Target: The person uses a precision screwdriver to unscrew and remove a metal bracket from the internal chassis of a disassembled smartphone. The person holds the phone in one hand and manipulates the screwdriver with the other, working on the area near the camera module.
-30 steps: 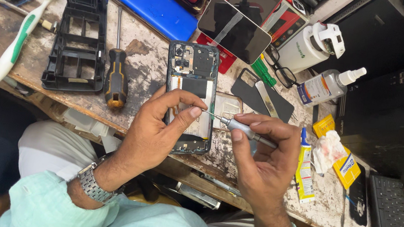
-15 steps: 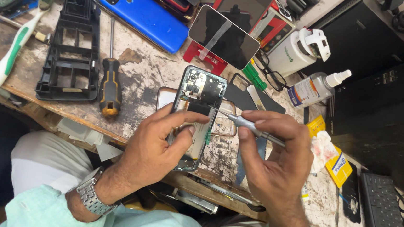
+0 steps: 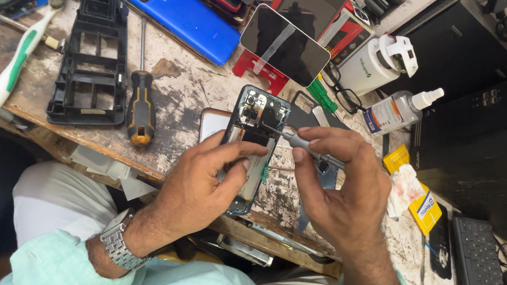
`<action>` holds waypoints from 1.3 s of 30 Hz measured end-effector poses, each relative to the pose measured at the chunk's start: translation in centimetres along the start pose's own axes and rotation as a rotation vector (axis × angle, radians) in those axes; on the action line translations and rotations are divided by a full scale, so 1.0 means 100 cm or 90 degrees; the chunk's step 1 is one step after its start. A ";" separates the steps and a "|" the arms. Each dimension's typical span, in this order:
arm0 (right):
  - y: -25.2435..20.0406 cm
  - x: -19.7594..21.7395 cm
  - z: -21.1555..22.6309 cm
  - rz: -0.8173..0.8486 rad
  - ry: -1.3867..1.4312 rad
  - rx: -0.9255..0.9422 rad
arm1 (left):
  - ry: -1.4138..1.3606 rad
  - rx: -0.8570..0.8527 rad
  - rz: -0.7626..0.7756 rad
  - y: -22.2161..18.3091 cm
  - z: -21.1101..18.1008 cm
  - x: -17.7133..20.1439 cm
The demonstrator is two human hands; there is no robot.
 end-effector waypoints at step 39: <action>0.043 0.010 0.021 0.213 0.080 0.069 | 0.049 -0.025 -0.055 -0.002 0.000 -0.002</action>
Point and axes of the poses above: each hand's wrist, its own y-axis towards the middle knuckle, its own x-axis out of the back of the hand, z = x × y, the point moved 2 cm from there along y, towards the middle knuckle, and after that the axes turned 6 degrees about y, right-handed, at the moved point
